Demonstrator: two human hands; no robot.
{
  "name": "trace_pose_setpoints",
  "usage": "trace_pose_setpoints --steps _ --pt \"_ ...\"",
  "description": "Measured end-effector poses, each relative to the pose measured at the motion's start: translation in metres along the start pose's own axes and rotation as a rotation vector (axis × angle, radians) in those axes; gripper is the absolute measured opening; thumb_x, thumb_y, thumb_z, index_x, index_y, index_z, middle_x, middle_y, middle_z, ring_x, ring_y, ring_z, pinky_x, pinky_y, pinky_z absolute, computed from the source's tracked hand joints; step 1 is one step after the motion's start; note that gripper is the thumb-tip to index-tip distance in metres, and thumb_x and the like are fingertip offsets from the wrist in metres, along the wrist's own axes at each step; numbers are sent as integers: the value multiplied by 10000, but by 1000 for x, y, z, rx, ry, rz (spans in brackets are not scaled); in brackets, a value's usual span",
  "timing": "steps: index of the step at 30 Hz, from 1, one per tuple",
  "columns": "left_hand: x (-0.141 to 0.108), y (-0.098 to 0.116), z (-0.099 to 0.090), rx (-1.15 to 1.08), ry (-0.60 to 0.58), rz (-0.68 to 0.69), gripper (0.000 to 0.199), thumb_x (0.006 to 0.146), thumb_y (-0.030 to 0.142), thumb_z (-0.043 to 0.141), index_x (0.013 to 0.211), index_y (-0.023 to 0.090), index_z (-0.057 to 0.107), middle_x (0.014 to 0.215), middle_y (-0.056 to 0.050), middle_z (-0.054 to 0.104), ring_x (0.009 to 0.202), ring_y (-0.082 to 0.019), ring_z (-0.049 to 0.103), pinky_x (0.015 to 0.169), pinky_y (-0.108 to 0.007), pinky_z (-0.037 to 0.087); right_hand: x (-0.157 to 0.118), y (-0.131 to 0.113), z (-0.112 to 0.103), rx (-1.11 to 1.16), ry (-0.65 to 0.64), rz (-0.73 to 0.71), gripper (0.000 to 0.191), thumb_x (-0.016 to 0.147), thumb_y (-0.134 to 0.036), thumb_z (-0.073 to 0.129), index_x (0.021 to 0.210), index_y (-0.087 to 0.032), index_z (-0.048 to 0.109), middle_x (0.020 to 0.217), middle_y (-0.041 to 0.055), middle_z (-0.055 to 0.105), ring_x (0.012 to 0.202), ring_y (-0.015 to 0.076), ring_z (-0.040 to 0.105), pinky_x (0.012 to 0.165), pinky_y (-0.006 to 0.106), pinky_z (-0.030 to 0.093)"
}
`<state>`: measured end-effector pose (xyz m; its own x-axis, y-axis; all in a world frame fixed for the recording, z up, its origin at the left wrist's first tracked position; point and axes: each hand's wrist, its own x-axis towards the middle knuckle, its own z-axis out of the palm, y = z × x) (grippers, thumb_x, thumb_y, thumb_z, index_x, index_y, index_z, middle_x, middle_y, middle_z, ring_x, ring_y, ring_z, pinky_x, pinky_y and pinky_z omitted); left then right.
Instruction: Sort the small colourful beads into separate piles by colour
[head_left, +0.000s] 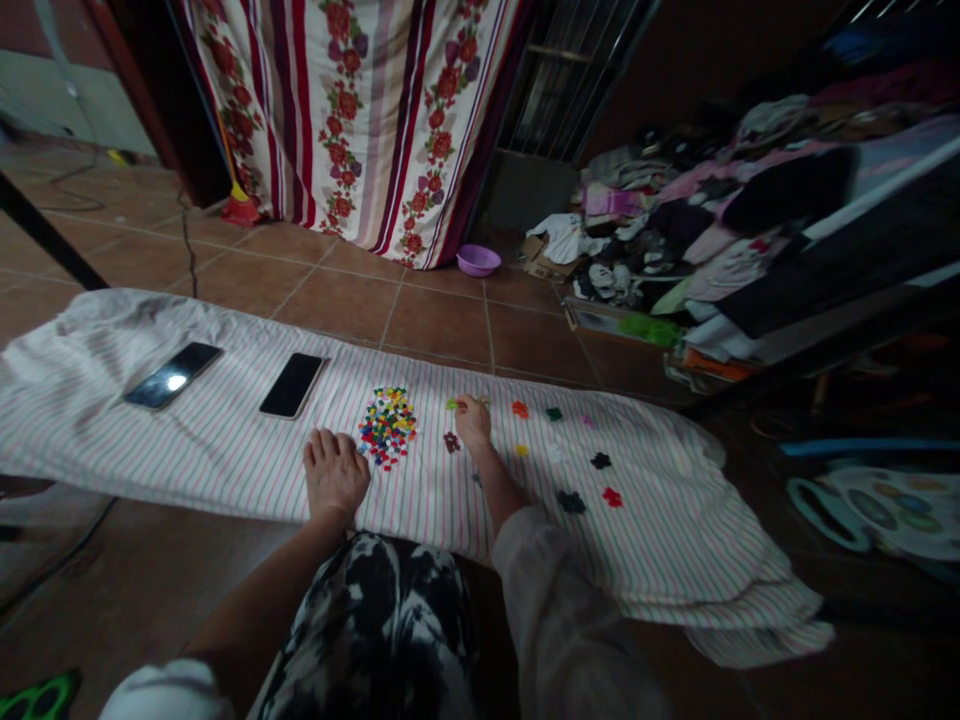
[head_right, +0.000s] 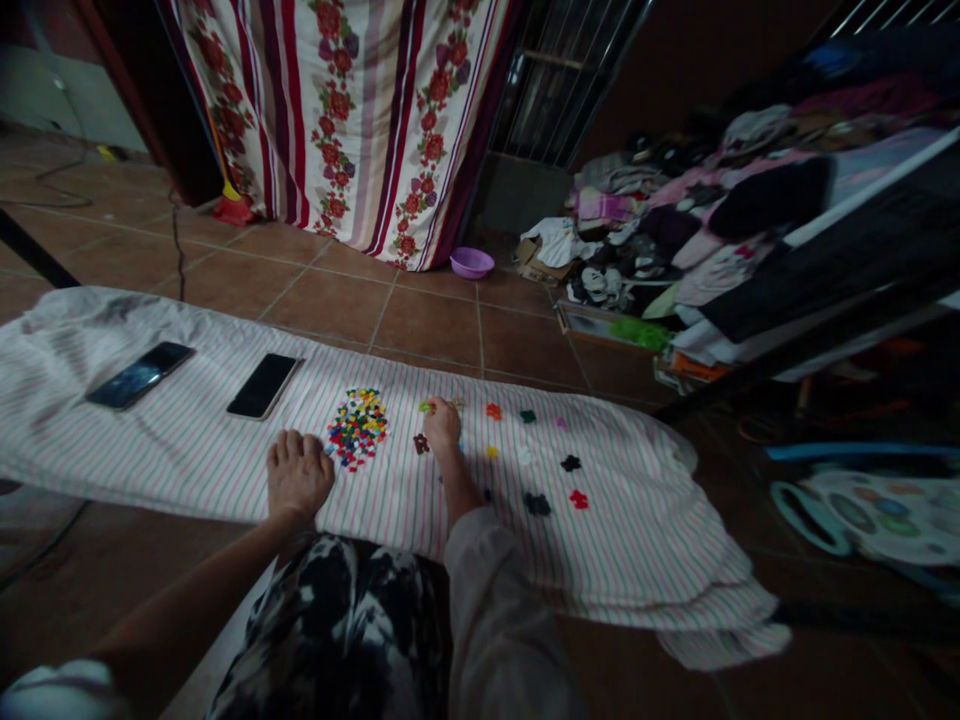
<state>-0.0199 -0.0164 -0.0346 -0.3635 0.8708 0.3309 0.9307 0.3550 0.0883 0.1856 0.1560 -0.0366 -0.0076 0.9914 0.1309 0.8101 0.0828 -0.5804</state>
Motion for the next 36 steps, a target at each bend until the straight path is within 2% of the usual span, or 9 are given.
trace_pose_setpoints --steps 8,17,24,31,36 --pt "0 0 0 -13 3 -2 344 842 302 367 1020 95 577 1240 -224 526 1303 -355 375 1041 -498 301 -3 3 -1 -16 -18 -29 358 737 -85 428 914 -215 710 921 26 692 865 160 604 835 272 446" --pt "0 0 1 -8 7 2 350 846 304 365 1030 93 577 1242 -223 523 1295 -365 384 1037 -498 306 -8 3 2 -26 35 -49 325 734 -83 452 932 -185 689 931 64 666 863 171 588 807 272 438" --pt "0 0 0 -16 1 5 350 844 295 371 1028 80 576 1244 -238 517 1294 -364 381 1047 -489 294 -3 2 2 -35 17 -45 295 729 -84 467 932 -157 669 918 91 655 867 183 571 816 279 422" --pt "0 0 -1 23 -2 6 355 851 308 366 1023 75 572 1245 -238 510 1278 -370 396 1040 -478 301 -7 2 1 -25 -9 -76 328 737 -135 516 1046 -184 615 972 59 643 795 150 573 752 258 448" --pt "0 1 0 40 8 10 362 856 301 360 1040 71 569 1231 -235 524 1269 -361 409 1042 -474 296 -4 1 2 -54 -50 -83 293 732 -108 563 1015 -160 614 996 82 638 820 149 570 774 251 441"
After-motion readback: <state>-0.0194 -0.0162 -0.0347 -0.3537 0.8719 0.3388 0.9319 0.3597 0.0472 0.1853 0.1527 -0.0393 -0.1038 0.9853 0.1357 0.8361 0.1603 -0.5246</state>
